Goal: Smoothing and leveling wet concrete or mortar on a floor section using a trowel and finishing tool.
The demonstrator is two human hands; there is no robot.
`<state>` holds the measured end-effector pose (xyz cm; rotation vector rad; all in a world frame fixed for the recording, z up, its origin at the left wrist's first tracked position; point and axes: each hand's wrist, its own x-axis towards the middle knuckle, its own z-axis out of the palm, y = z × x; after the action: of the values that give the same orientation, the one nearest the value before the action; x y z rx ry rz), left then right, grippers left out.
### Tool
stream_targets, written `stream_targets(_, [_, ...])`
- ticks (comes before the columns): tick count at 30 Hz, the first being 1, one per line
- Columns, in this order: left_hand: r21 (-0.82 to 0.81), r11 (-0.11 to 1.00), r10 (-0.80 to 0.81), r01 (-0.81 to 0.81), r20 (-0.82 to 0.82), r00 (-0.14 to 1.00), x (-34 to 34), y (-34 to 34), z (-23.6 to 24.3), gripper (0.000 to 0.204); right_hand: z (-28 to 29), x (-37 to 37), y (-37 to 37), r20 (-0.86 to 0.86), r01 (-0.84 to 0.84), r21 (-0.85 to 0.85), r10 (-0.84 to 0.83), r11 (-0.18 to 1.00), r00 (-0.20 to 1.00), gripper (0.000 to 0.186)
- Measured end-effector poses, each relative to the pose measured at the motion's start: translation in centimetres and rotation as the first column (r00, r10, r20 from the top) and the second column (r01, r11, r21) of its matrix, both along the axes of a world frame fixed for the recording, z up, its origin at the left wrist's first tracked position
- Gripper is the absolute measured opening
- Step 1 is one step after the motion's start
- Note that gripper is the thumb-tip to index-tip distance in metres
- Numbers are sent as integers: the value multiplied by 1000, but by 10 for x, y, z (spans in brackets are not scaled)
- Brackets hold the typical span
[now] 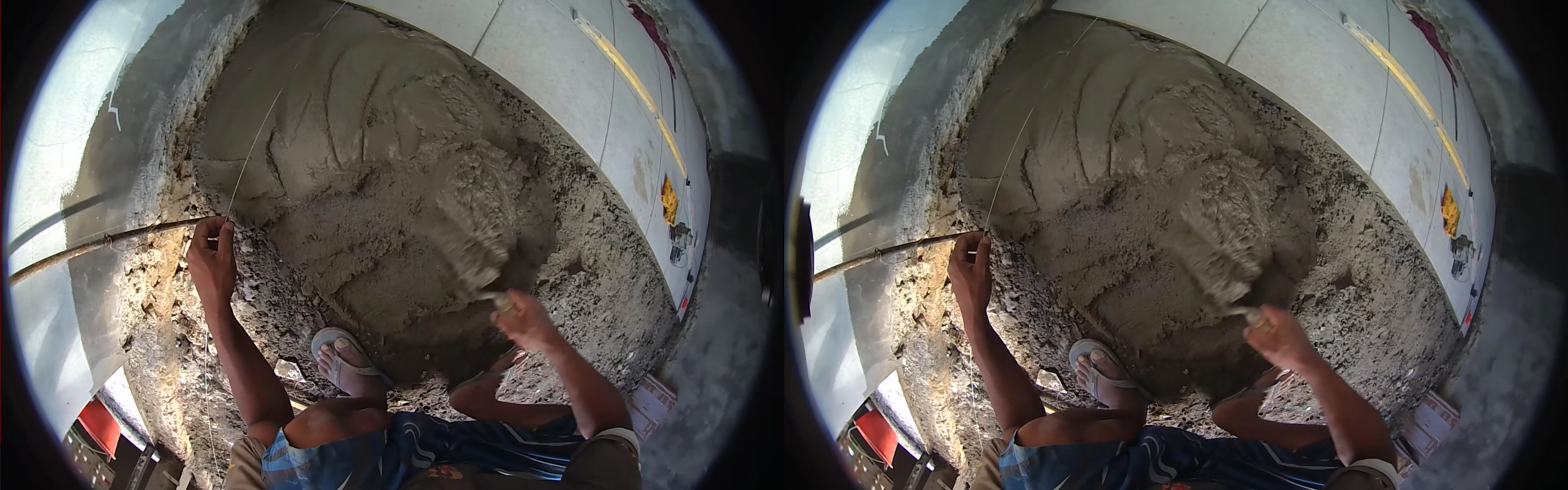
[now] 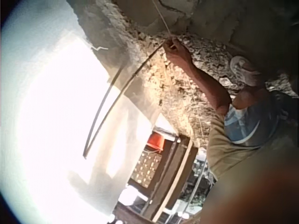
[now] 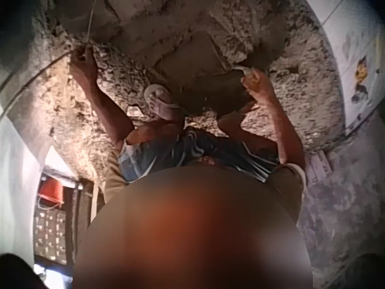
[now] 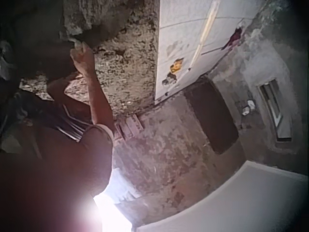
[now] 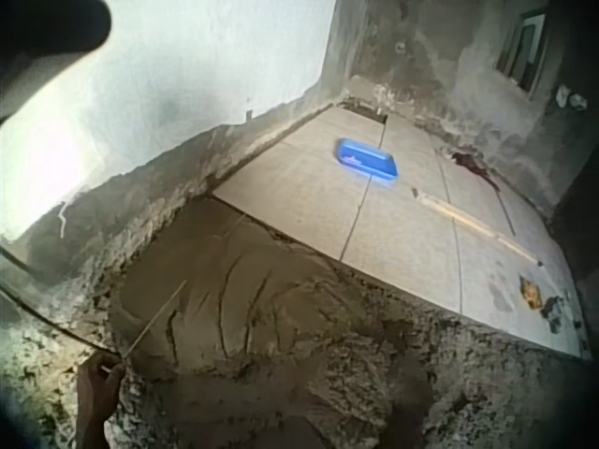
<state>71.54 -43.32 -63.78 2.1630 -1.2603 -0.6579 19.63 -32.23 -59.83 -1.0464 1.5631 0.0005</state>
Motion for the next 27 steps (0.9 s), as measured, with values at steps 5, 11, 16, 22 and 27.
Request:
stream_targets(5, [7,999,-31,31,6,999,-4,-3,-6,23,27,-25,-10,101,204,210,-229,956,968,21])
stream_targets(11, [-43,996,-70,74,82,994,-3,-12,-16,24,-25,34,99,173,-422,203,392,884,904,41])
stream_targets(16, [-40,996,-76,77,35,997,1,-7,-25,25,-45,3,84,-35,-524,94,529,847,848,37])
stream_targets(22, [-24,996,-84,86,79,993,3,-2,-23,25,-12,-56,18,-126,-321,97,331,942,935,31])
stream_targets(27, [-37,995,-87,90,72,994,1,-2,-21,24,17,-104,-32,-213,-136,41,142,990,967,24])
